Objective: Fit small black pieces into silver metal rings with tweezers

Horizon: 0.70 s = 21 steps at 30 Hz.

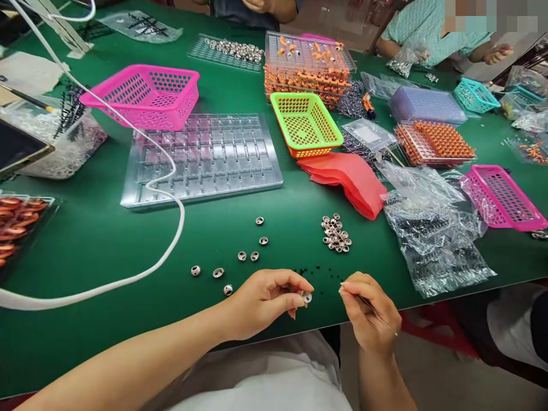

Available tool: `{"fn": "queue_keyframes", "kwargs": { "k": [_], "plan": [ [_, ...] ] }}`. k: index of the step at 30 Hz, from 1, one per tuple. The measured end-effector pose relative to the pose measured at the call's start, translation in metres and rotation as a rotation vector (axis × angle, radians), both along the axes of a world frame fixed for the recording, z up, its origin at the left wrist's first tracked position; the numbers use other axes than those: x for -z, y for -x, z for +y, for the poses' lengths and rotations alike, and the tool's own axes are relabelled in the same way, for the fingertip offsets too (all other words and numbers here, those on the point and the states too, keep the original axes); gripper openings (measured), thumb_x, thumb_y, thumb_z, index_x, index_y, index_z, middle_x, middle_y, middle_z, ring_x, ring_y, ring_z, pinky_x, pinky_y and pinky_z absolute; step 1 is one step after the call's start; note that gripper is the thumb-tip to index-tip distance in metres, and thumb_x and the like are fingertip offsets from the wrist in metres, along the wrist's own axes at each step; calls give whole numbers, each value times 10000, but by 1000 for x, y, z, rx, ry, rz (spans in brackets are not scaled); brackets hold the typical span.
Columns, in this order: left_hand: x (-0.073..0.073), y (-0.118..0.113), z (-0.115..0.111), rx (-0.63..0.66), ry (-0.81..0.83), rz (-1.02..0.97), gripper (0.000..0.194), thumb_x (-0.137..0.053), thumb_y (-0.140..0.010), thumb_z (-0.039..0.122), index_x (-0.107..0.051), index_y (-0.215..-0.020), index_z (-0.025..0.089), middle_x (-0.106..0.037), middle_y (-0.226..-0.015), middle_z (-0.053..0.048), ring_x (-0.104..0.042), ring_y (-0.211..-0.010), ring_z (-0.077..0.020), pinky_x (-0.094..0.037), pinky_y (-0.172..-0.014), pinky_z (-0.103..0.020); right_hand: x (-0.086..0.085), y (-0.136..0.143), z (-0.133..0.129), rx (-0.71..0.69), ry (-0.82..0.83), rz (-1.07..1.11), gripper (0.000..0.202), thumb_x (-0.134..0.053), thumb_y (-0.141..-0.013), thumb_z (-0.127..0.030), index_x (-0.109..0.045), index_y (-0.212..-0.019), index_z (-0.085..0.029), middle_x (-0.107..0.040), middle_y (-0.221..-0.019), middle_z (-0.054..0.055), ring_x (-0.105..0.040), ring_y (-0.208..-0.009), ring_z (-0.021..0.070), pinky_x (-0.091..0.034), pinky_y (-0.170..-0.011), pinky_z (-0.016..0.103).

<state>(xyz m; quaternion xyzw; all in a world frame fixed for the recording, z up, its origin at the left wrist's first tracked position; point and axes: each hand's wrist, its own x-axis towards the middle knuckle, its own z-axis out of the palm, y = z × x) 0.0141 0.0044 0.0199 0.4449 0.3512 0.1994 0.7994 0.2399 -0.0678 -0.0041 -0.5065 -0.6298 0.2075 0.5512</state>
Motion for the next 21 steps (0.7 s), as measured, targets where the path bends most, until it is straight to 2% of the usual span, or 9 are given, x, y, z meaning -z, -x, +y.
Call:
{"fn": "queue_keyframes", "kwargs": {
  "k": [8, 14, 17, 21],
  "plan": [
    [-1, 3, 0, 40, -72, 53, 200, -697, -857, 267, -719, -997, 125, -700, -808, -23, -670, -685, -132, -555, -678, -256, 5, 0, -5, 91, 13, 9, 241, -662, -879, -69, -730, -1017, -254, -667, -783, 23, -615, -706, 177, -504, -575, 317],
    [-4, 2, 0, 62, -152, 97, 238, -664, -873, 301, -721, -1018, 122, -718, -841, -47, -689, -697, -151, -577, -681, -270, 9, 2, -9, 111, 26, 47, 240, -671, -868, -55, -735, -998, -246, -672, -799, 21, -616, -725, 174, -506, -609, 325],
    [-5, 7, 4, 90, -415, 219, 216, -622, -916, 295, -737, -1020, 144, -733, -874, -60, -691, -749, -161, -585, -729, -279, 12, 4, -10, 160, 34, 84, 182, -666, -886, -99, -732, -981, -240, -668, -793, 23, -620, -731, 176, -498, -602, 320],
    [-6, 24, 18, 153, -883, 562, 249, -524, -970, 270, -748, -1037, 184, -736, -1034, -93, -693, -902, -211, -590, -822, -333, 13, 3, -8, 212, 35, 164, 113, -648, -908, -149, -727, -939, -224, -644, -748, 15, -600, -672, 159, -469, -559, 296]
  ]
}}
